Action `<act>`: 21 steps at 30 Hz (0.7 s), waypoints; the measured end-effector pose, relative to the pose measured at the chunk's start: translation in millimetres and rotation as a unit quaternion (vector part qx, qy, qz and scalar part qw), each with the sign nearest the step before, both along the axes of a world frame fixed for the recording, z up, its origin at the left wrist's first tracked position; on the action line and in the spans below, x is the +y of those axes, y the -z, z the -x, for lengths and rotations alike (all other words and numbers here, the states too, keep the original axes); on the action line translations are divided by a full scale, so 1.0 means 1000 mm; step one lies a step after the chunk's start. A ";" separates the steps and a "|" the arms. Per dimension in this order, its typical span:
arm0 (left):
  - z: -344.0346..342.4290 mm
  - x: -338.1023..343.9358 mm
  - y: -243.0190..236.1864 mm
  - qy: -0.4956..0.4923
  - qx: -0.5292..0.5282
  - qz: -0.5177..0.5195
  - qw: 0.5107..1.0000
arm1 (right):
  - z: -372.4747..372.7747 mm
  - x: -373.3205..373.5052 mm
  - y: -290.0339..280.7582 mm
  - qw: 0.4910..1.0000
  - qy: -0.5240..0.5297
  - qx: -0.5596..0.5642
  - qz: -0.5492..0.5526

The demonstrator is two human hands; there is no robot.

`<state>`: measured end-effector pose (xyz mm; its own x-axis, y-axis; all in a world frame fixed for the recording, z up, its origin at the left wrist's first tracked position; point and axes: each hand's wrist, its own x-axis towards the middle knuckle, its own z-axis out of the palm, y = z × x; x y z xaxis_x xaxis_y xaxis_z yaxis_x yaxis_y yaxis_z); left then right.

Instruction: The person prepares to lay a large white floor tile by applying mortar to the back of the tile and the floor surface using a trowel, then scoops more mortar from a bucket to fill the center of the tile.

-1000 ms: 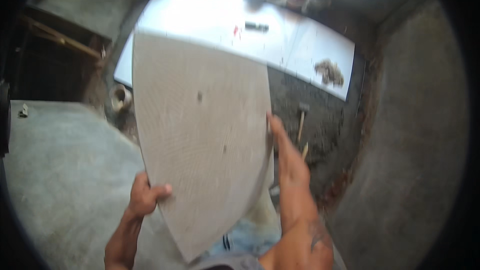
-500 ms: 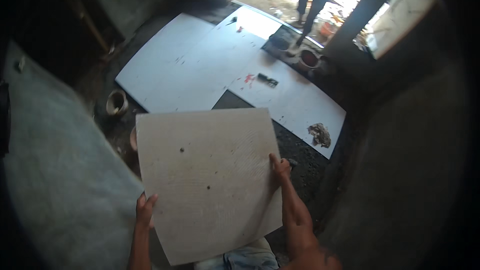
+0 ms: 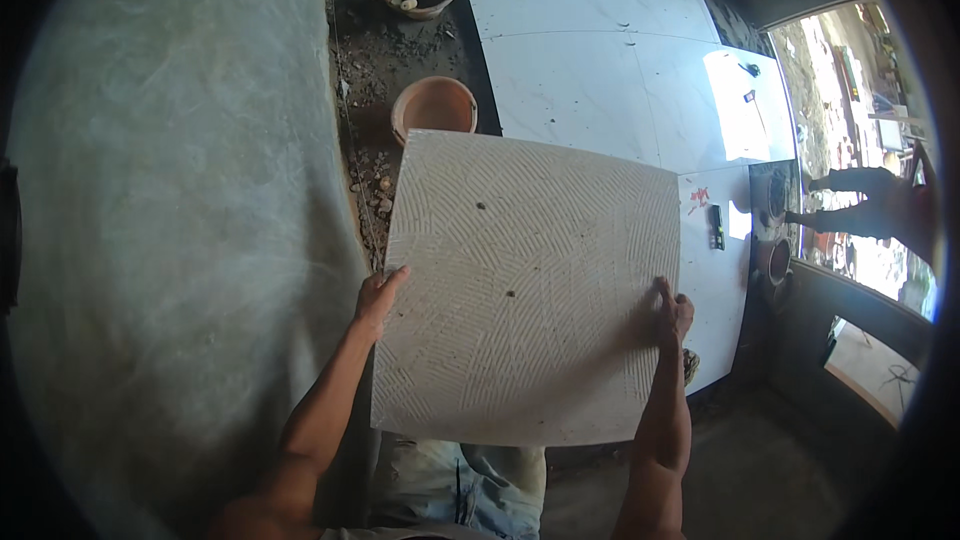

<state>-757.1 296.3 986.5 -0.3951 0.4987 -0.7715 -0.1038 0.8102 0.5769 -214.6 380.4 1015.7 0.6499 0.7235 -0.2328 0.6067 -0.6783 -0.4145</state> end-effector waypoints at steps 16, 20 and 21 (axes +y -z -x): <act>0.414 0.429 0.300 -0.083 0.024 0.064 0.994 | 0.463 0.510 0.269 0.996 -0.080 0.030 -0.008; 0.455 0.430 0.330 -0.093 0.090 0.047 0.991 | 0.486 0.532 0.278 0.996 -0.084 0.027 -0.001; 0.423 0.448 0.318 -0.094 0.033 0.017 0.995 | 0.465 0.541 0.278 0.997 -0.073 0.023 0.002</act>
